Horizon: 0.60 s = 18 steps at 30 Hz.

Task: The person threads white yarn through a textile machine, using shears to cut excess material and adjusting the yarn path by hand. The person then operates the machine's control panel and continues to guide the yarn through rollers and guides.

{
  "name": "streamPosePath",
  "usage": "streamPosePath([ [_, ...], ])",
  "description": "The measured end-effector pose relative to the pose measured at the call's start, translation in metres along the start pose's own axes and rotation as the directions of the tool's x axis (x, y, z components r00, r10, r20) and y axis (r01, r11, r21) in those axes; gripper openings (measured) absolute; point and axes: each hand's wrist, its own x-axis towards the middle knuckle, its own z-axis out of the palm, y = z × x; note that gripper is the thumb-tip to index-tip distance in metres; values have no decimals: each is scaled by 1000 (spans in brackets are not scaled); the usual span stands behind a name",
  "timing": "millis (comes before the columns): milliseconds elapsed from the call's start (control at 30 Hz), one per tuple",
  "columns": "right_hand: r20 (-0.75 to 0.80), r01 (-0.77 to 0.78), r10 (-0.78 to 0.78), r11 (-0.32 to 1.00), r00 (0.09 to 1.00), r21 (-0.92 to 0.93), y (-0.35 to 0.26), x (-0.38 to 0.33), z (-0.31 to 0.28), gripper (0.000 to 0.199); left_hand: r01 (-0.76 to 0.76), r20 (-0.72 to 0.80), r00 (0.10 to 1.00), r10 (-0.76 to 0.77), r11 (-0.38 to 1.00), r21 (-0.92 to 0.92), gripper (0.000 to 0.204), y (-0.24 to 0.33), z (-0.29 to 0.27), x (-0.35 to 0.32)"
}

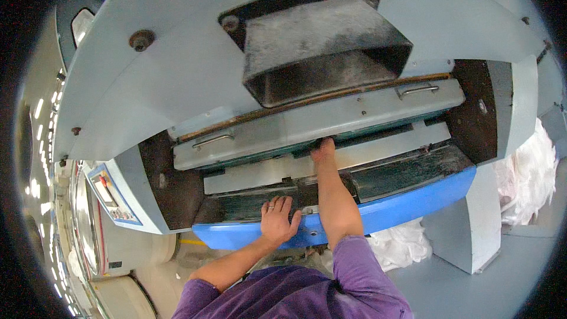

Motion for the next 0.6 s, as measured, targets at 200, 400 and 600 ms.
streamPosePath([
  [200, 35, 17, -14, 998, 999, -67, 1, 9, -6, 35, -14, 15, 1000, 14, 1000, -17, 49, -1, 1, 1],
  [400, 10, 61, -61, 998, 998, -22, 2, 6, -2, 33, -16, 14, 1000, 16, 1000, -25, 49, -3, -1, 0],
  [600, 38, 139, -138, 990, 990, -30, 1, -9, 8, 34, -32, 11, 999, 32, 999, -6, 47, -5, -2, 0],
])
